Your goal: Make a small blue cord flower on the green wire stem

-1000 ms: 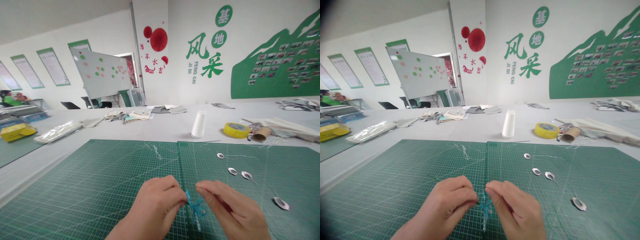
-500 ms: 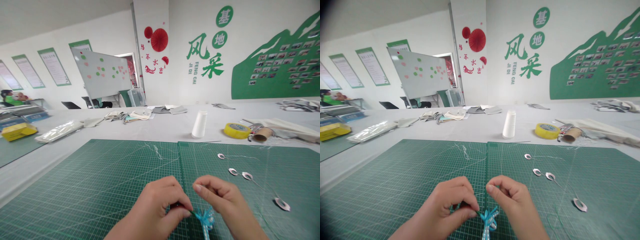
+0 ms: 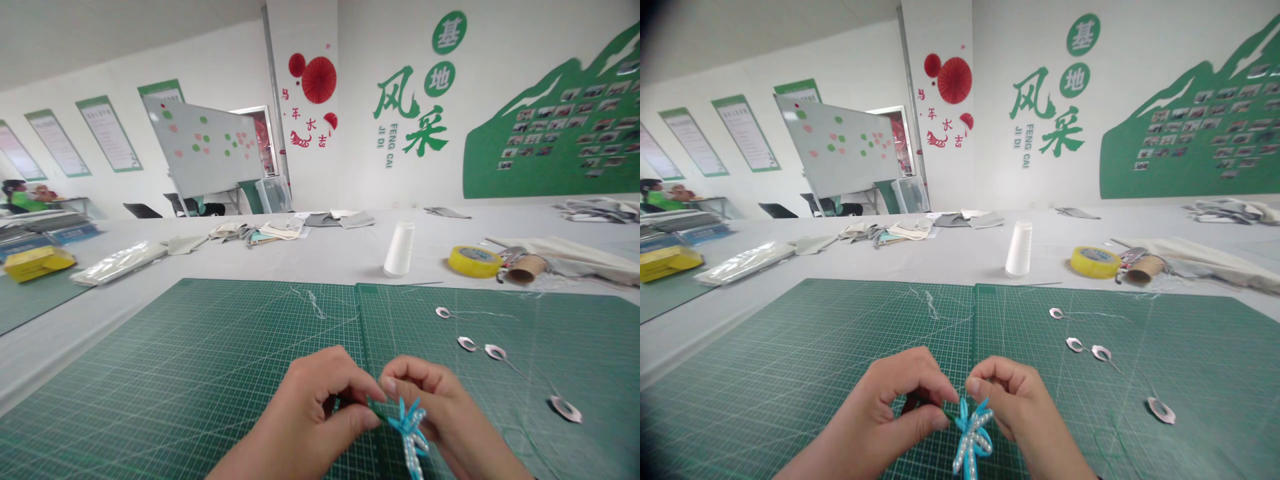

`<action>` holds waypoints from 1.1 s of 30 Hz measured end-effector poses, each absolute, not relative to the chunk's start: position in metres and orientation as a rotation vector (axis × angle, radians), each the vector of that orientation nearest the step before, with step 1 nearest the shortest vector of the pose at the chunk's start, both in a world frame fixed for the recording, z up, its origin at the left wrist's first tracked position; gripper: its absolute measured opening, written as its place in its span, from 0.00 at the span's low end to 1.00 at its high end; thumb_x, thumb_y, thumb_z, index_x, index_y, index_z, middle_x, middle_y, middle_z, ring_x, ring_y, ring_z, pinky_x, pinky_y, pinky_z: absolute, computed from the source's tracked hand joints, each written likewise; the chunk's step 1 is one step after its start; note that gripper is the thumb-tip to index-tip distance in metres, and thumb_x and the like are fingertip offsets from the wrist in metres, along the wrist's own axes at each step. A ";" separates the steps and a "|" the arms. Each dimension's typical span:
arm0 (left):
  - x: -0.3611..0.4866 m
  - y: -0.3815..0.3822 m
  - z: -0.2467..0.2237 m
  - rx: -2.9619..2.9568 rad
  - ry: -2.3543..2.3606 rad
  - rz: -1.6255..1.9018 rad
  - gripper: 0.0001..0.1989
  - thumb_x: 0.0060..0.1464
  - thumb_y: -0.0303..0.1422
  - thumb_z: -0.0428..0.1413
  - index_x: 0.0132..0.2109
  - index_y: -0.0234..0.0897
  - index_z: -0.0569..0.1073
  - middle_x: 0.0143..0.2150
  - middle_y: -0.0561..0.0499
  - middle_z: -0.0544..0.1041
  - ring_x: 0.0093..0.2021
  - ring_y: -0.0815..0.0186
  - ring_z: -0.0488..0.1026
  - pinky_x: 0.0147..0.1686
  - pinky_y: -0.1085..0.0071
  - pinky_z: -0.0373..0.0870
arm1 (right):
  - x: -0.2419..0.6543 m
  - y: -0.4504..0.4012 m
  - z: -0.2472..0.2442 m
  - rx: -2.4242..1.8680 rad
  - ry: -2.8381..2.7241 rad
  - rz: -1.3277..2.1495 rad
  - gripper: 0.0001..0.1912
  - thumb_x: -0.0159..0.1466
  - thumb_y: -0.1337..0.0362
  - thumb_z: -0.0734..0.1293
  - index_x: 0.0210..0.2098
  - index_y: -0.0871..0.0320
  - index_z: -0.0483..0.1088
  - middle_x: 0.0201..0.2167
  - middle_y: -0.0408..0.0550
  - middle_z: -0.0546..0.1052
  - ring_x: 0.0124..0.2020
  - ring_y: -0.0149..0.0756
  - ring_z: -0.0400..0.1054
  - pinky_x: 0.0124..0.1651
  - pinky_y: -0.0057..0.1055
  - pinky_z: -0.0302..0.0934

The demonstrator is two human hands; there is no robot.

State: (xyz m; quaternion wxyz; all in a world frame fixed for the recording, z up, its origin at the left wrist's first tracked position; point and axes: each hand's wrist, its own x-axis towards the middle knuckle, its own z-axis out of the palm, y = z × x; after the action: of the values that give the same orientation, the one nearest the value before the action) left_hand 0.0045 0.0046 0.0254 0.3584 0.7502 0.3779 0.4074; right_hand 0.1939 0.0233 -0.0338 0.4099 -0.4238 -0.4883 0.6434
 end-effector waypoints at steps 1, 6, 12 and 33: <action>0.004 0.005 0.026 1.941 0.969 1.052 0.10 0.47 0.17 0.60 0.34 0.36 0.80 0.28 0.53 0.73 0.29 0.70 0.69 0.30 0.74 0.64 | 0.193 0.024 -0.034 -1.063 -1.226 1.626 0.18 0.56 0.50 0.71 0.25 0.58 0.68 0.14 0.31 0.55 0.17 0.23 0.40 0.20 0.26 0.32; 0.004 0.007 0.029 1.890 1.019 1.054 0.09 0.49 0.19 0.59 0.32 0.37 0.80 0.28 0.53 0.72 0.29 0.69 0.69 0.30 0.73 0.63 | 0.192 0.023 -0.035 -1.057 -1.205 1.656 0.17 0.54 0.52 0.72 0.25 0.59 0.69 0.15 0.32 0.57 0.16 0.21 0.40 0.19 0.24 0.32; 0.000 0.014 0.025 1.585 1.124 1.050 0.03 0.49 0.28 0.60 0.30 0.37 0.78 0.26 0.55 0.70 0.27 0.69 0.65 0.27 0.73 0.61 | 0.186 0.025 -0.040 -1.018 -1.233 1.720 0.19 0.52 0.49 0.73 0.26 0.58 0.67 0.13 0.28 0.53 0.13 0.18 0.35 0.16 0.23 0.30; -0.004 0.022 0.019 1.316 1.282 1.051 0.03 0.49 0.30 0.58 0.33 0.36 0.76 0.19 0.59 0.66 0.18 0.74 0.56 0.16 0.78 0.51 | 0.175 0.005 -0.034 -1.018 -1.997 1.054 0.10 0.63 0.62 0.63 0.28 0.56 0.73 0.22 0.39 0.72 0.24 0.28 0.65 0.29 0.24 0.57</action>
State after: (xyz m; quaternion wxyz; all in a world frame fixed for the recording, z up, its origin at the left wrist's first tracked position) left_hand -0.0036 0.0219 0.0195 0.4903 0.5418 0.5280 0.4327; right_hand 0.1755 0.0055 -0.0336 0.3261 -0.3883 -0.7622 0.4023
